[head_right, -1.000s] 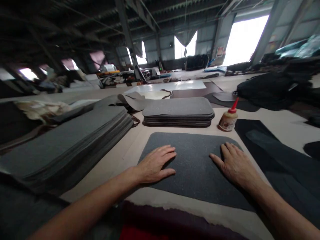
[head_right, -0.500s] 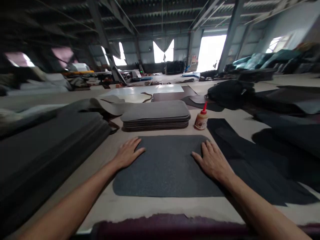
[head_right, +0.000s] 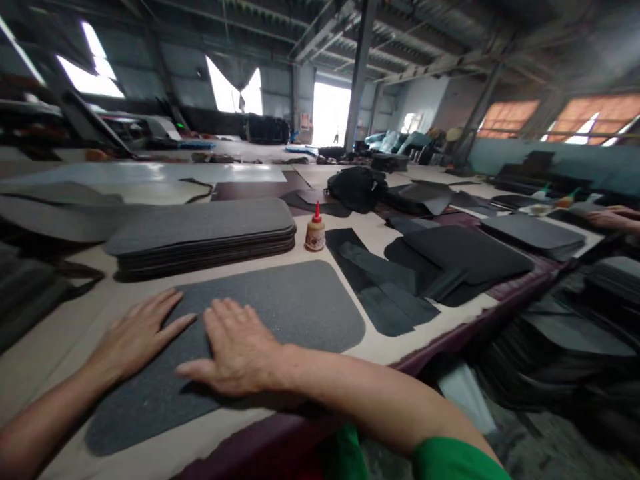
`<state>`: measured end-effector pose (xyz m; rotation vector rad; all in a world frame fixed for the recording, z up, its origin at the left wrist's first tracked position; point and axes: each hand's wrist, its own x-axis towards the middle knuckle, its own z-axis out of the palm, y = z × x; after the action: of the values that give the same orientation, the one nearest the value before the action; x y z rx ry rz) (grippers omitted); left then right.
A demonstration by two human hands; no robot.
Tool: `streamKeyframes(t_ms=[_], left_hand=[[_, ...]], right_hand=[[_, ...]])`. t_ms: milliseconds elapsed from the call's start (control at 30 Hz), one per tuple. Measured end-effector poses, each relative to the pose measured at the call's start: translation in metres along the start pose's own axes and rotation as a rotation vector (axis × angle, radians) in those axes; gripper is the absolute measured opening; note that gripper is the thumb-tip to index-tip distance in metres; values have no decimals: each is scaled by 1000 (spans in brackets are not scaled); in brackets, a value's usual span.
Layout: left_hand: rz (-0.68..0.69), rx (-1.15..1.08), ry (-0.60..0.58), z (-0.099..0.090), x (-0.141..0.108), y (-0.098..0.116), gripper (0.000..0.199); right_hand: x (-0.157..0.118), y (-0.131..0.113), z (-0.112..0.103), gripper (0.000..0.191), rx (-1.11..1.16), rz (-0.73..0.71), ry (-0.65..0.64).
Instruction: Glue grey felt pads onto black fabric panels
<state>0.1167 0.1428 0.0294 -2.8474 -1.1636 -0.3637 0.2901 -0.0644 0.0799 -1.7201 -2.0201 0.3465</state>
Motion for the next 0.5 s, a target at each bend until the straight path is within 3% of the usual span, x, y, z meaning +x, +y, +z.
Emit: streamKeyframes(t_ms=[100,200,367,500], left_hand=[[39,26,19,7,3,-8,72],[51,36,22,10,5,-12,73],[13,23,9,6,6,-8,74],[11,7,-10,-2,4,-1,81]], right_hand=[[15,-14,21,94,48,-62,-17],[3,7,17,96,-23,88,5],[-55,58,-16,100,-190,388,68],[-107,84,-34,100,-297,559,73]])
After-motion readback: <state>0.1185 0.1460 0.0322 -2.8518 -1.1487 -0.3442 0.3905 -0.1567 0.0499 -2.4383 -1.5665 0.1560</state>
